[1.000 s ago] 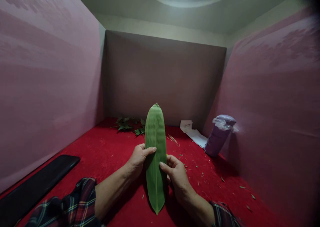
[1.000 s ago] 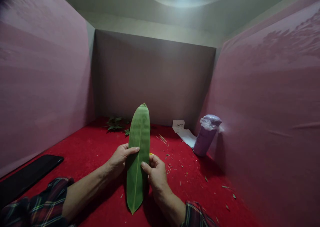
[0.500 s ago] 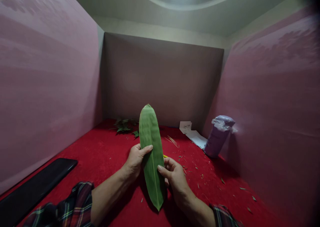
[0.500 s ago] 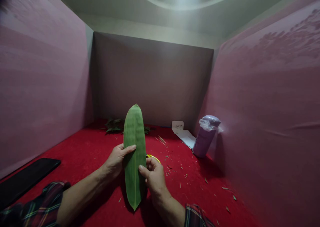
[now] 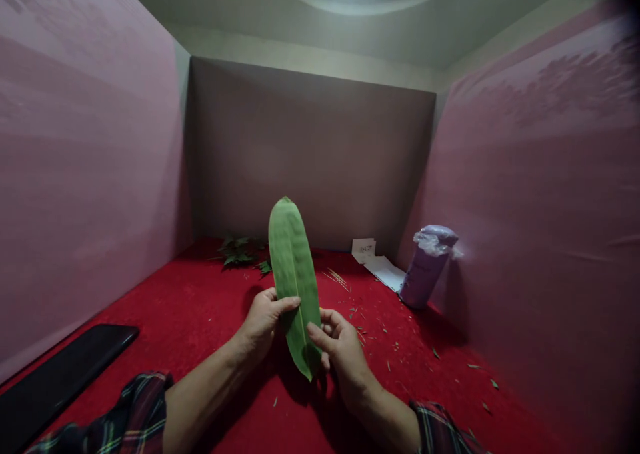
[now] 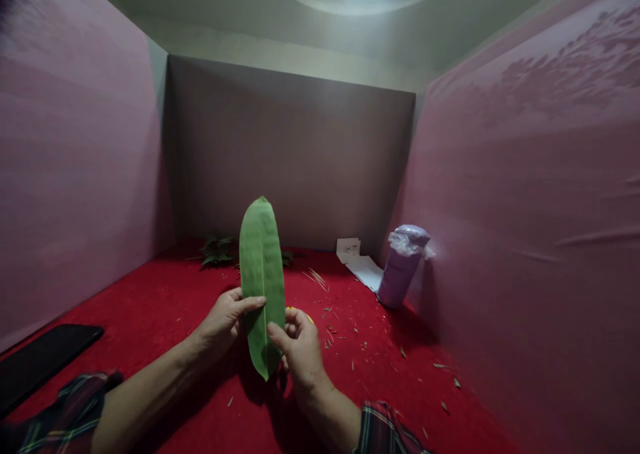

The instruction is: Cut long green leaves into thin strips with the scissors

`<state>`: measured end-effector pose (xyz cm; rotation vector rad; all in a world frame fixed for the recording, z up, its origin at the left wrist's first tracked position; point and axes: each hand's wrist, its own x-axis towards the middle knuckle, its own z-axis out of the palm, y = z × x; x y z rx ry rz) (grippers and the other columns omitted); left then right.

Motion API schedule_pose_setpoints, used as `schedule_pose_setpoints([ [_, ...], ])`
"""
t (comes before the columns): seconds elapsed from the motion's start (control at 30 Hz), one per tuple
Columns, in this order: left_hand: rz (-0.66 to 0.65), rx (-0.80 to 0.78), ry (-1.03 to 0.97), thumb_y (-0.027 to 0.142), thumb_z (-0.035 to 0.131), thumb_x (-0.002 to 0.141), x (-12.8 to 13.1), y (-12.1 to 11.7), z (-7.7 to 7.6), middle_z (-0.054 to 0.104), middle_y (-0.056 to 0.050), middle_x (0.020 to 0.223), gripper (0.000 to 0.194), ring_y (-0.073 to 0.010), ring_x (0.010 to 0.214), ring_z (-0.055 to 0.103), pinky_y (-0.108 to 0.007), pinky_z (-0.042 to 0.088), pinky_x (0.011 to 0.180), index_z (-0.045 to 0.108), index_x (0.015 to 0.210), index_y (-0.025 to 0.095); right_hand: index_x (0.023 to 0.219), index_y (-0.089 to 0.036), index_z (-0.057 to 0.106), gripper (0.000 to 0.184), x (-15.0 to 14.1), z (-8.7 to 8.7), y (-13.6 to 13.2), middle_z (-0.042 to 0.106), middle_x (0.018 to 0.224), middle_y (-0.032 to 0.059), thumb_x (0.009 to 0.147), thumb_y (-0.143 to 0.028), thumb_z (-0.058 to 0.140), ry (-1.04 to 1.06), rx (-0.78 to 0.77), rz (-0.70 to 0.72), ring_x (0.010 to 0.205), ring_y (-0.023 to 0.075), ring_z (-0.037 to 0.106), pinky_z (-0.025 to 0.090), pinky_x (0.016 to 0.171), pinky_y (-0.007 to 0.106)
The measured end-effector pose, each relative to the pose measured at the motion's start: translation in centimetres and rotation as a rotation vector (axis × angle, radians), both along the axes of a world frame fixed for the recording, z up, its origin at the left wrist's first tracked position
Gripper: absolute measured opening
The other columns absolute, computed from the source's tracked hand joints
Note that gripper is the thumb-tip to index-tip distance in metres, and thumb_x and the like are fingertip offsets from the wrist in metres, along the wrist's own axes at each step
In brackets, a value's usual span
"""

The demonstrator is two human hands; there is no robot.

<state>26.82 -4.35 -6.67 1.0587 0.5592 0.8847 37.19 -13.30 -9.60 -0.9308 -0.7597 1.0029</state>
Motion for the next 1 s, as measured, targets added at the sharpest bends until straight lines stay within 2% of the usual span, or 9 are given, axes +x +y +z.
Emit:
schedule_pose_setpoints([
  [0.1,0.026,0.016,-0.027,0.023,0.074,0.055,-0.1,0.1,0.0,0.067,-0.008,0.067,0.027,-0.0185,0.060,0.062,-0.032,0.049,0.064,0.063,0.074,0.008,0.079,-0.017,0.056,0.040,-0.1,-0.3,0.0,0.064,0.067,0.0004,0.049,-0.028,0.081,0.053,-0.030,0.026,0.056,0.0144,0.060,0.047,0.054,0.025],
  [0.2,-0.059,0.002,-0.064,0.024,0.073,0.057,-0.1,-0.1,0.0,0.068,-0.008,0.071,0.029,-0.0195,0.064,0.063,-0.033,0.049,0.066,0.062,0.080,0.009,0.081,-0.016,0.055,0.038,-0.1,-0.4,0.0,0.065,0.069,0.0005,0.053,-0.025,0.079,0.050,-0.024,-0.005,0.059,0.0146,0.061,0.047,0.055,0.025],
  [0.27,-0.092,-0.003,-0.062,0.021,0.074,0.055,0.0,-0.1,-0.1,0.068,-0.008,0.071,0.030,-0.0202,0.064,0.063,-0.033,0.049,0.065,0.062,0.080,0.009,0.082,-0.016,0.055,0.038,-0.1,-0.3,0.0,0.065,0.069,0.0005,0.054,-0.025,0.078,0.045,-0.014,-0.009,0.059,0.0145,0.061,0.047,0.055,0.024],
  [0.4,-0.070,0.012,-0.025,0.019,0.074,0.053,0.1,0.0,-0.3,0.068,-0.009,0.069,0.027,-0.0196,0.061,0.062,-0.031,0.048,0.062,0.063,0.076,0.008,0.083,-0.016,0.054,0.039,-0.4,0.0,-0.1,0.066,0.067,0.0011,0.056,-0.030,0.078,0.032,0.024,0.034,0.054,0.0142,0.060,0.044,0.049,0.022],
  [0.53,-0.095,0.009,-0.012,0.020,0.075,0.053,0.0,-0.2,-0.1,0.067,-0.008,0.067,0.028,-0.0198,0.060,0.062,-0.030,0.048,0.060,0.063,0.075,0.008,0.082,-0.017,0.055,0.038,-0.5,0.2,-0.3,0.066,0.069,0.0008,0.055,-0.029,0.079,0.054,0.038,0.057,0.057,0.0152,0.061,0.046,0.054,0.024],
  [0.73,-0.220,0.017,-0.035,0.019,0.075,0.053,0.0,-0.9,0.2,0.068,-0.009,0.075,0.033,-0.0216,0.066,0.064,-0.031,0.048,0.063,0.065,0.083,0.010,0.078,-0.017,0.055,0.036,-0.1,-0.1,-0.2,0.066,0.068,0.0006,0.053,-0.024,0.080,0.058,0.042,-0.021,0.059,0.0146,0.060,0.047,0.054,0.024],
  [0.83,-0.208,0.005,-0.046,0.015,0.076,0.047,0.0,-0.9,0.2,0.068,-0.009,0.072,0.034,-0.0212,0.064,0.063,-0.030,0.048,0.061,0.065,0.079,0.010,0.079,-0.017,0.056,0.036,-0.2,0.0,-0.2,0.065,0.069,0.0006,0.054,-0.027,0.080,0.062,0.045,-0.018,0.060,0.0147,0.060,0.047,0.054,0.024],
  [1.0,-0.202,0.005,-0.053,0.014,0.076,0.047,0.0,-0.7,0.2,0.068,-0.008,0.074,0.035,-0.0195,0.064,0.063,-0.029,0.048,0.063,0.065,0.080,0.010,0.081,-0.017,0.057,0.036,-0.3,0.3,-0.4,0.065,0.072,0.0015,0.056,-0.029,0.079,0.090,0.050,-0.011,0.062,0.0159,0.061,0.048,0.058,0.026],
])
